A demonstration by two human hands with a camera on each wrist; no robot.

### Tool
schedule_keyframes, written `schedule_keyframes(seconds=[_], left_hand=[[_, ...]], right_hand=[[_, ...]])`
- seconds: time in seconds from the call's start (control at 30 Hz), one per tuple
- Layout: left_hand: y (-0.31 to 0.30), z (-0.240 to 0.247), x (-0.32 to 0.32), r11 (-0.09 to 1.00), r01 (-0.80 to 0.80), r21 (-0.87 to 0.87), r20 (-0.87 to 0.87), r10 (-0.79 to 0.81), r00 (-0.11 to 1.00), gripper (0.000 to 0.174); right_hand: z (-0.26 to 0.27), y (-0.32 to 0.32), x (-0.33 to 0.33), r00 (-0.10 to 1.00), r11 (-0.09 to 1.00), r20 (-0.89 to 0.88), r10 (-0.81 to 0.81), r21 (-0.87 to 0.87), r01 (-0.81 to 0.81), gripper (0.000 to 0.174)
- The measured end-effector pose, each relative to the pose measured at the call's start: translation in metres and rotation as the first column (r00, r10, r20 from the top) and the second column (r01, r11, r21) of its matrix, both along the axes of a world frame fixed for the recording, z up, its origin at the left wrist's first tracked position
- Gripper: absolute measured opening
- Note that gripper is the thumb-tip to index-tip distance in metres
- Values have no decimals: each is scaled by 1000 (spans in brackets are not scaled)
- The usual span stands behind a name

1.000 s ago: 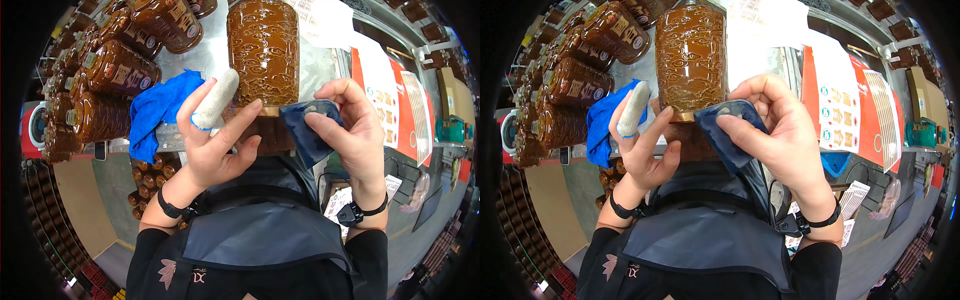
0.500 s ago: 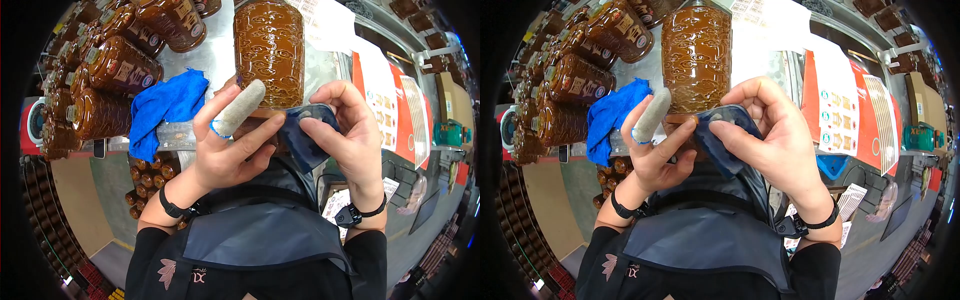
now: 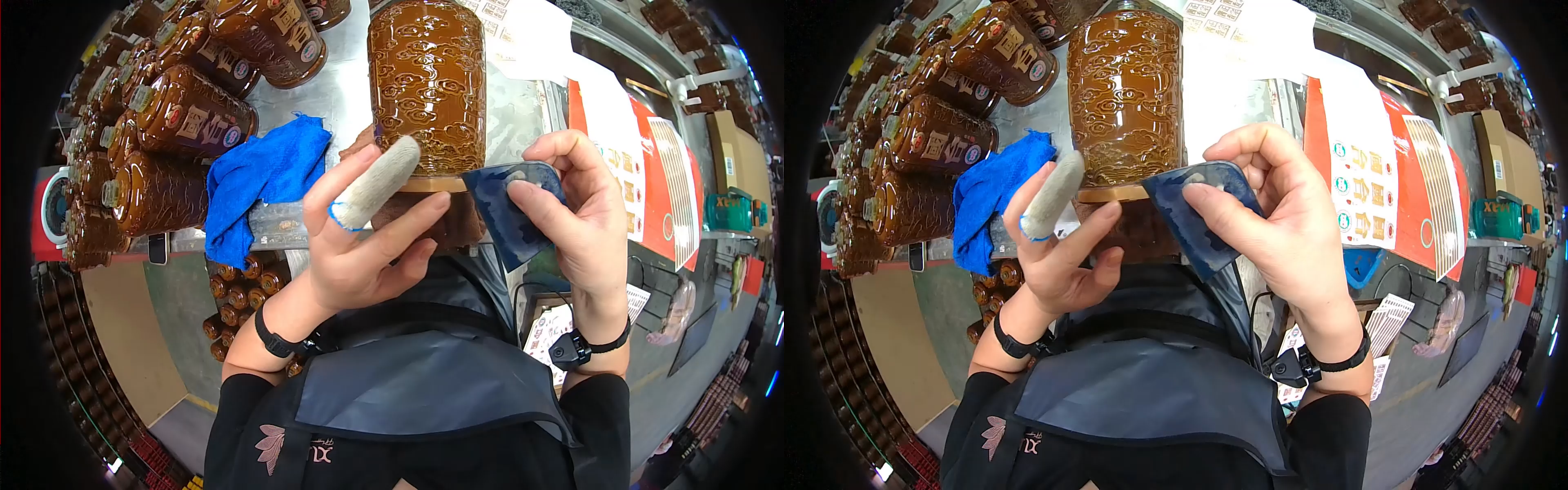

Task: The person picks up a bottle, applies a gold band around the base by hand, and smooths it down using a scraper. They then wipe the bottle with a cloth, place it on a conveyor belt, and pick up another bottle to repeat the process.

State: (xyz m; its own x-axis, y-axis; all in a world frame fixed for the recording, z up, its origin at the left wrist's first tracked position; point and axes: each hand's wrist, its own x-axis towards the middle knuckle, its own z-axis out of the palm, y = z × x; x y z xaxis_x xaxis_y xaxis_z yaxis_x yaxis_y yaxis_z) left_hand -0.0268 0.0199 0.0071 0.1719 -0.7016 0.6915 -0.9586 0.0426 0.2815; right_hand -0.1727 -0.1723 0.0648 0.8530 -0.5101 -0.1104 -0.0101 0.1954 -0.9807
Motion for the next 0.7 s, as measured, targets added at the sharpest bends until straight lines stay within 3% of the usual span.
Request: schedule_keyframes(seconds=[0.23,0.7], left_hand=[[-3,2,3,996,-86,22,-65,87,994,39],[-7,6,-3,999,-36,23,18,36,999,37]], right_hand=[[0,2,1,1000,1000,-24,7,-2,-7,31],[4,7,5,999,999,24,45,-14,-44,32]])
